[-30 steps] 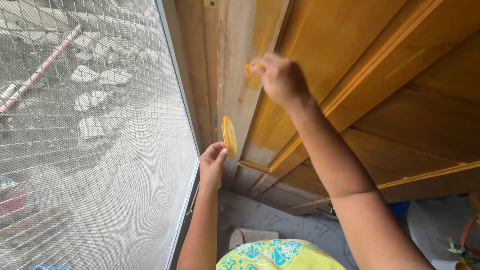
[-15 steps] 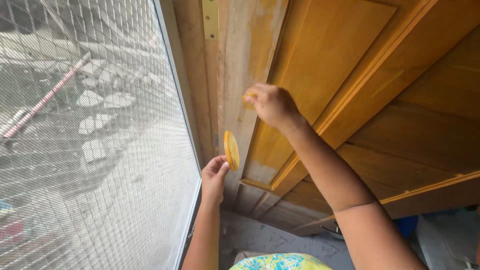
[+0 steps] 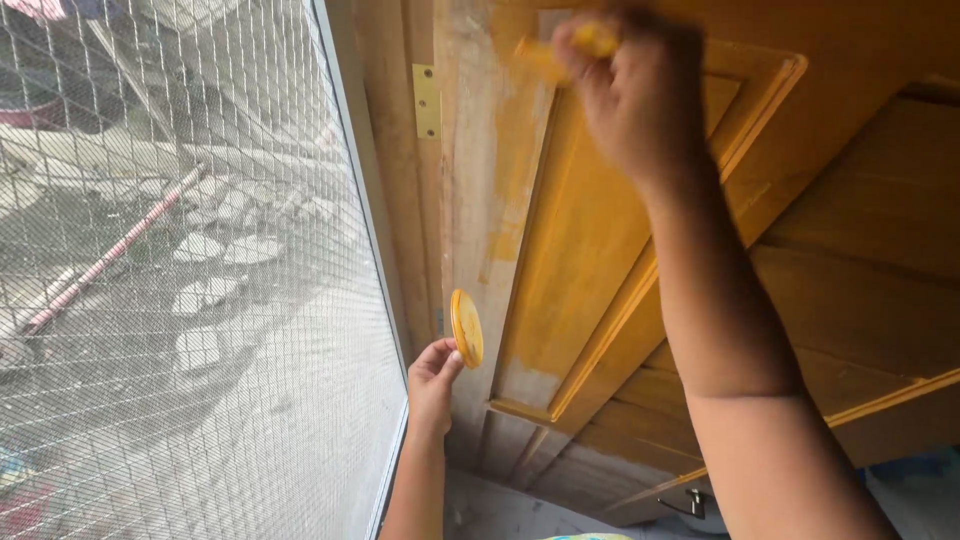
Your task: The person paints a wooden door frame with orange paint using a yellow brush. They repeatedly dip the brush into a small orange container held in the left hand and apply the paint to the vertical and horizontal sections of the frame. Later, they pick up a larger paint can and continue applying paint to the door frame.
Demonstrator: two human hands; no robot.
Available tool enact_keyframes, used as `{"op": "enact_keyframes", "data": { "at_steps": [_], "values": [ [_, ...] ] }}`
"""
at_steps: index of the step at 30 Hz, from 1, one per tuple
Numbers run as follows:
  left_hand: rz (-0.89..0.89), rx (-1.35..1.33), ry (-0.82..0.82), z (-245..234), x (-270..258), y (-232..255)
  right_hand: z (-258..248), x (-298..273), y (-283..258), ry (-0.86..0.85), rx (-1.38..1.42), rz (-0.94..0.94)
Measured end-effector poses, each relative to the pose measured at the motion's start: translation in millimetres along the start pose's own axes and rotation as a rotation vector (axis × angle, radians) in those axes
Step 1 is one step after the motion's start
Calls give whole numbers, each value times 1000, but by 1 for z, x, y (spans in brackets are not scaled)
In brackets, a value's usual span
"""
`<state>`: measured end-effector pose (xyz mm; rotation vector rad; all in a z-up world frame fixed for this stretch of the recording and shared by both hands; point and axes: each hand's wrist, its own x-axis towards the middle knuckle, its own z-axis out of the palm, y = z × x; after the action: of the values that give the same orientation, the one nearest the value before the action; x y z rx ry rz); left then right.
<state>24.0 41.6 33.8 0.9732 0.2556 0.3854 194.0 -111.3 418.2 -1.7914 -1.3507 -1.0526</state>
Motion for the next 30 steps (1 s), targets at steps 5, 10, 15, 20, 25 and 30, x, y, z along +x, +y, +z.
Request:
{"op": "enact_keyframes", "data": {
  "at_steps": [5, 10, 15, 20, 25, 30],
  "values": [
    [1, 4, -30, 3, 2, -1, 47, -48, -10, -291, 49, 117],
    [-16, -3, -23, 4, 6, 0, 49, -23, 30, -366, -62, 221],
    [-10, -10, -27, 4, 5, 0, 21, 30, 43, -148, -112, -74],
    [0, -9, -4, 1, 5, 1, 5, 24, 14, -17, 183, -114],
    [10, -6, -19, 1, 3, -5, 72, -42, -4, -451, 67, 419],
    [20, -33, -20, -1, 1, -7, 139, -84, 2, -408, -10, 115]
  ]
}}
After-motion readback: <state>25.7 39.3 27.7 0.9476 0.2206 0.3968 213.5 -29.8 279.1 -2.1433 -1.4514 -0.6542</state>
